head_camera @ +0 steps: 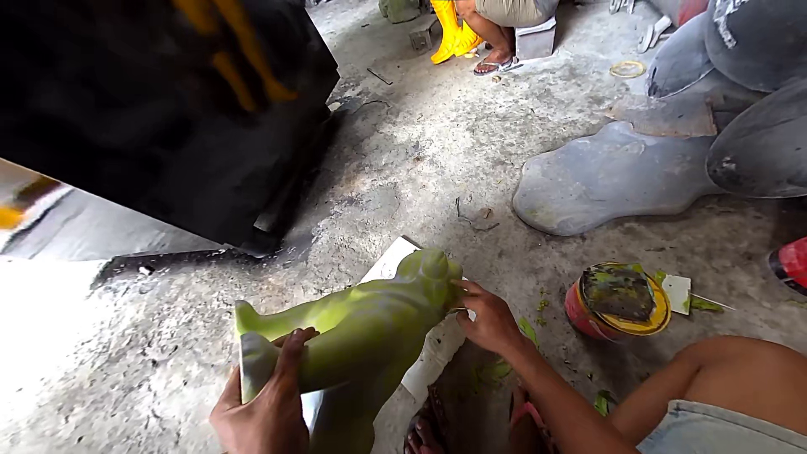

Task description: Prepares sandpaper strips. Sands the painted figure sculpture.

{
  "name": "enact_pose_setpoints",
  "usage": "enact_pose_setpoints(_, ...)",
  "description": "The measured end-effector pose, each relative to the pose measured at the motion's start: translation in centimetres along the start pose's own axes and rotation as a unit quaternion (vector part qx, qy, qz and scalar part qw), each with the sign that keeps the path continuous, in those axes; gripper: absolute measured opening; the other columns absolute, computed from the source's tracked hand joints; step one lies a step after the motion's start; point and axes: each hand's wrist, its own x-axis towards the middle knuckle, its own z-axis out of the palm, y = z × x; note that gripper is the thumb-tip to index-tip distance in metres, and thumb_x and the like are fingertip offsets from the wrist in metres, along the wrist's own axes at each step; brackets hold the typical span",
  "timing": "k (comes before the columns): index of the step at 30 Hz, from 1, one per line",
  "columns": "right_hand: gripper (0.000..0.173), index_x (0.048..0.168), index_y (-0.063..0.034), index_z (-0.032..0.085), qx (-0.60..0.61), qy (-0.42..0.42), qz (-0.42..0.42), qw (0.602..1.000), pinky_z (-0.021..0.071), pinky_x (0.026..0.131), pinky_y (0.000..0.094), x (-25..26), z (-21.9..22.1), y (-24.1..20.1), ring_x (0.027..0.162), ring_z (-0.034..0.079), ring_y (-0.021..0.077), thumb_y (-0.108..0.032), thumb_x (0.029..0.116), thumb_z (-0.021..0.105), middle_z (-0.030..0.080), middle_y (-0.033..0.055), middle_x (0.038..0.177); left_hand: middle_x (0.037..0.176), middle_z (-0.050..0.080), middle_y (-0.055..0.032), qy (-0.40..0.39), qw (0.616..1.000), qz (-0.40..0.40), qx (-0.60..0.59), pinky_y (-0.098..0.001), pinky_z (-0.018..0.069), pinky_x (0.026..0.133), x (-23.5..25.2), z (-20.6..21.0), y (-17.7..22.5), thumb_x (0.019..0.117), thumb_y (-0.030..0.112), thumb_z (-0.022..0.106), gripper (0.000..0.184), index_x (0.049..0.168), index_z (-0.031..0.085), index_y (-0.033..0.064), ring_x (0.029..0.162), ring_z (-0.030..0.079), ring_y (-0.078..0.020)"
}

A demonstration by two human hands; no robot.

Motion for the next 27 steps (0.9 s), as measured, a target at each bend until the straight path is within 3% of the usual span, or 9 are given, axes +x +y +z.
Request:
enact_pose_setpoints(4,0.024,0.100,-0.0186,0.079,-0.043,-0.086,-0.088,0.991,0.0581,0.093,0.0416,1.6,-0.6,0.2,0.121,0.064,0.0108,-0.031,0.0966,0.059,0.039,-0.0132,0.163,0.091,0.076,-0.0138,-0.002,1.000,-0.001,0.004,-0.0416,0.0651,0.077,-0.2,0.0,0.3,0.0889,0.014,0.079,0.028,0.108,0.067,-0.0031,0.085,0.076,-0.0264)
enact_pose_setpoints(9,0.024,0.105,-0.0209,0.079,-0.059,-0.132,-0.106,0.984,0.0575,0.092,0.0409,2.6,0.1,1.6,0.118,0.064,0.0108,-0.031,0.0966,0.059,0.036,-0.0156,0.164,0.091,0.076,-0.0148,0.005,1.000,-0.014,0.001,-0.0430,0.0653,0.076,0.3,0.0,0.2,0.0893,0.016,0.079,0.029,0.108,0.068,-0.0027,0.085,0.076,-0.0279)
enact_pose_setpoints(12,0.021,0.104,-0.0188,0.080,-0.019,-0.137,-0.092,0.986,0.0578,0.094,0.0418,2.9,-0.2,2.0,0.118,0.065,0.0097,-0.028,0.0960,0.062,0.037,-0.0164,0.163,0.092,0.076,-0.0153,0.007,1.000,-0.020,0.001,-0.0433,0.0654,0.076,0.4,0.0,0.3,0.0900,0.016,0.079,0.029,0.109,0.067,-0.0030,0.084,0.077,-0.0286)
enact_pose_setpoints(18,0.017,0.099,-0.0181,0.081,0.031,-0.113,-0.114,0.987,0.0614,0.087,0.0398,3.5,0.1,3.8,0.105,0.071,0.0077,-0.024,0.0944,0.065,0.045,-0.0157,0.159,0.091,0.076,-0.0154,0.008,1.000,-0.025,0.001,-0.0423,0.0654,0.075,0.4,0.2,0.5,0.0896,0.013,0.078,0.027,0.108,0.067,-0.0032,0.083,0.077,-0.0279)
enact_pose_setpoints(23,0.016,0.096,-0.0154,0.080,0.029,-0.102,-0.109,0.988,0.0601,0.090,0.0431,3.4,0.3,5.2,0.113,0.069,0.0110,-0.023,0.0935,0.066,0.047,-0.0132,0.158,0.091,0.076,-0.0155,0.012,0.999,-0.030,-0.002,-0.0425,0.0653,0.074,0.5,0.1,0.5,0.0894,0.014,0.079,0.029,0.109,0.067,-0.0034,0.083,0.076,-0.0280)
enact_pose_setpoints(27,0.016,0.093,-0.0153,0.080,0.004,-0.091,-0.105,0.990,0.0604,0.089,0.0442,3.4,0.0,6.5,0.111,0.070,0.0127,-0.023,0.0927,0.066,0.052,-0.0096,0.154,0.091,0.076,-0.0148,0.009,1.000,-0.029,0.000,-0.0416,0.0653,0.075,0.4,0.1,0.6,0.0900,0.014,0.078,0.030,0.111,0.066,-0.0036,0.083,0.076,-0.0271)
